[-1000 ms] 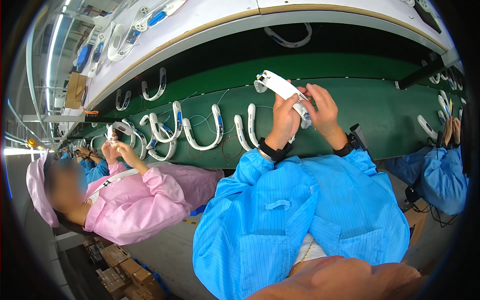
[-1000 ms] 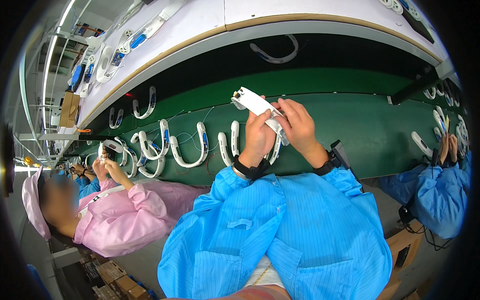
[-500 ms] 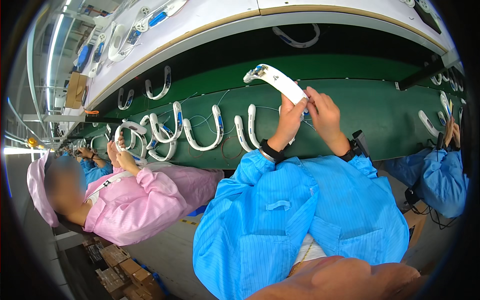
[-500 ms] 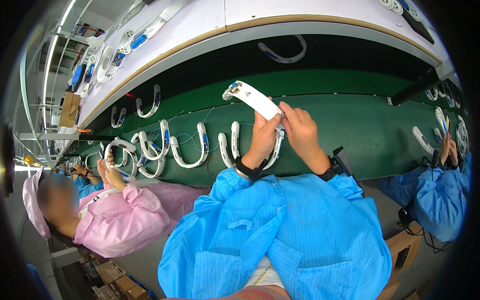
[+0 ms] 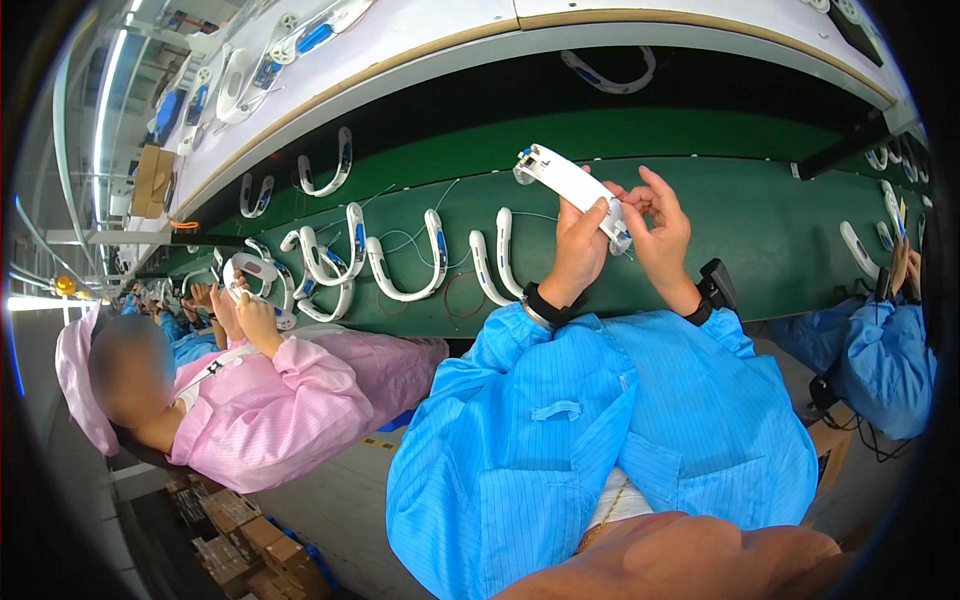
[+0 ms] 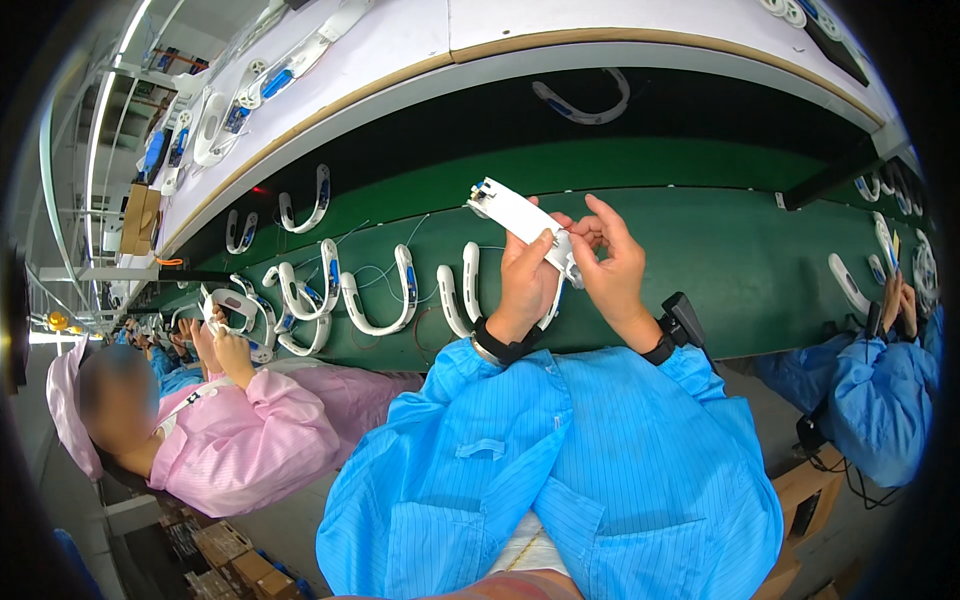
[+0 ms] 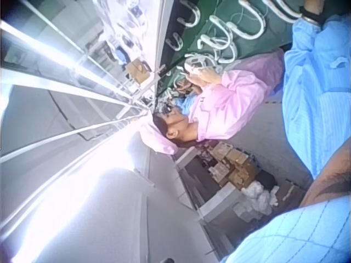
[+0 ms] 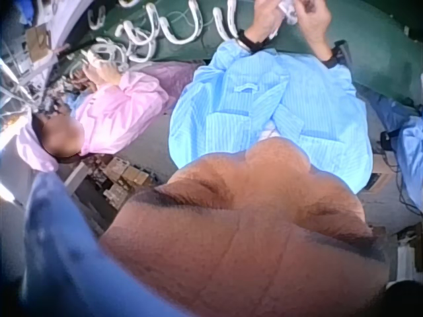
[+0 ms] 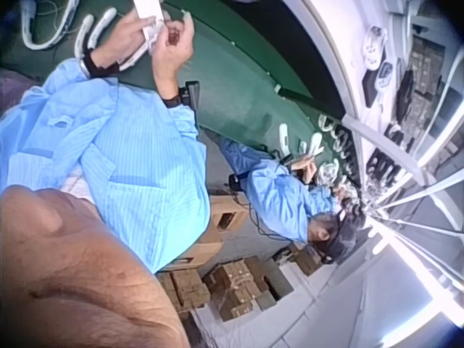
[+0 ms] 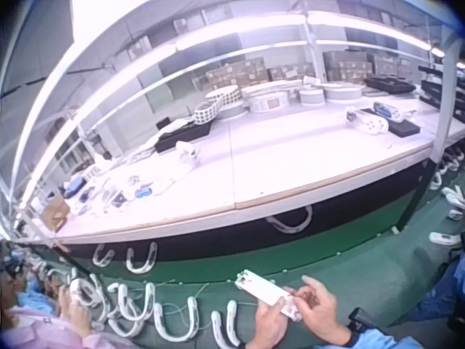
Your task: Assembling small electronic components and wiring into white U-shaped plastic housings at a factory workstation.
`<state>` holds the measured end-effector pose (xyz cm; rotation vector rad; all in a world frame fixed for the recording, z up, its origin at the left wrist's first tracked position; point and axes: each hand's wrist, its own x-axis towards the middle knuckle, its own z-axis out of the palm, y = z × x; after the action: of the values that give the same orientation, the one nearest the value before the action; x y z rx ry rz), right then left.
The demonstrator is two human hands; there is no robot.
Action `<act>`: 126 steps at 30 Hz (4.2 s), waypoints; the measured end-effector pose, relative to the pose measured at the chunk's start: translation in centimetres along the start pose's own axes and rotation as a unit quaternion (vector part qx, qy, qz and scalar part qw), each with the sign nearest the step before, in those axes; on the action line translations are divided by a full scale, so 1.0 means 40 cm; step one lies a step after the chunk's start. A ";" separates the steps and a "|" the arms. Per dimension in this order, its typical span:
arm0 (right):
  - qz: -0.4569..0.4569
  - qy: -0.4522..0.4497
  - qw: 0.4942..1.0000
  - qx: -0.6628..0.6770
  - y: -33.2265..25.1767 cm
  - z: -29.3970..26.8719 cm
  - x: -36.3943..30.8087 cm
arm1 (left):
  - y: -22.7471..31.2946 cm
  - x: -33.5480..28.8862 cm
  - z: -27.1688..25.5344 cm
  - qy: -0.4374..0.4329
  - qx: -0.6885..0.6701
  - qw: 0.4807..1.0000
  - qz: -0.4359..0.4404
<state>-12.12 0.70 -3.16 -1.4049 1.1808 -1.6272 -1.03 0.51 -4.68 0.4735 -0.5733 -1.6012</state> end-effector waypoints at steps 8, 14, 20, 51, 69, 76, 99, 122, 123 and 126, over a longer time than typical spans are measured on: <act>-0.193 -0.038 0.958 -0.208 -0.020 -0.005 0.006 | 0.007 -0.003 0.021 -0.006 -0.047 0.999 -0.007; -0.221 -0.015 0.946 -0.239 -0.014 0.009 0.021 | 0.007 0.003 0.018 -0.014 -0.016 1.000 -0.007; -0.240 -0.020 0.941 -0.238 -0.014 0.016 0.026 | 0.014 0.002 0.021 0.003 -0.003 1.000 -0.031; 0.237 -0.404 0.883 0.018 0.036 0.061 0.302 | 0.003 0.001 -0.023 -0.089 0.245 0.964 -0.042; 0.141 -0.199 0.967 0.078 0.018 0.054 0.410 | 0.022 0.035 -0.051 -0.067 0.166 0.966 -0.185; 0.335 -0.091 0.906 0.242 0.282 0.031 0.448 | 0.033 0.043 -0.038 -0.099 0.026 0.971 -0.214; 0.278 -0.145 0.822 0.475 0.061 -0.302 0.088 | 0.213 0.191 -0.145 0.153 -0.100 0.982 0.058; 0.289 -0.371 0.882 0.023 -0.037 -0.031 0.120 | 0.093 0.150 -0.043 0.073 -0.090 0.989 -0.096; 0.289 -0.371 0.882 0.022 -0.037 -0.030 0.123 | 0.090 0.148 -0.040 0.073 -0.091 0.988 -0.096; 0.291 -0.347 0.892 0.017 -0.036 -0.027 0.127 | 0.088 0.144 -0.035 0.063 -0.089 0.991 -0.082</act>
<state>-14.05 -3.17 0.04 -1.2725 0.9847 -0.6351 1.97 -5.57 -3.46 0.4926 -0.2982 -1.7470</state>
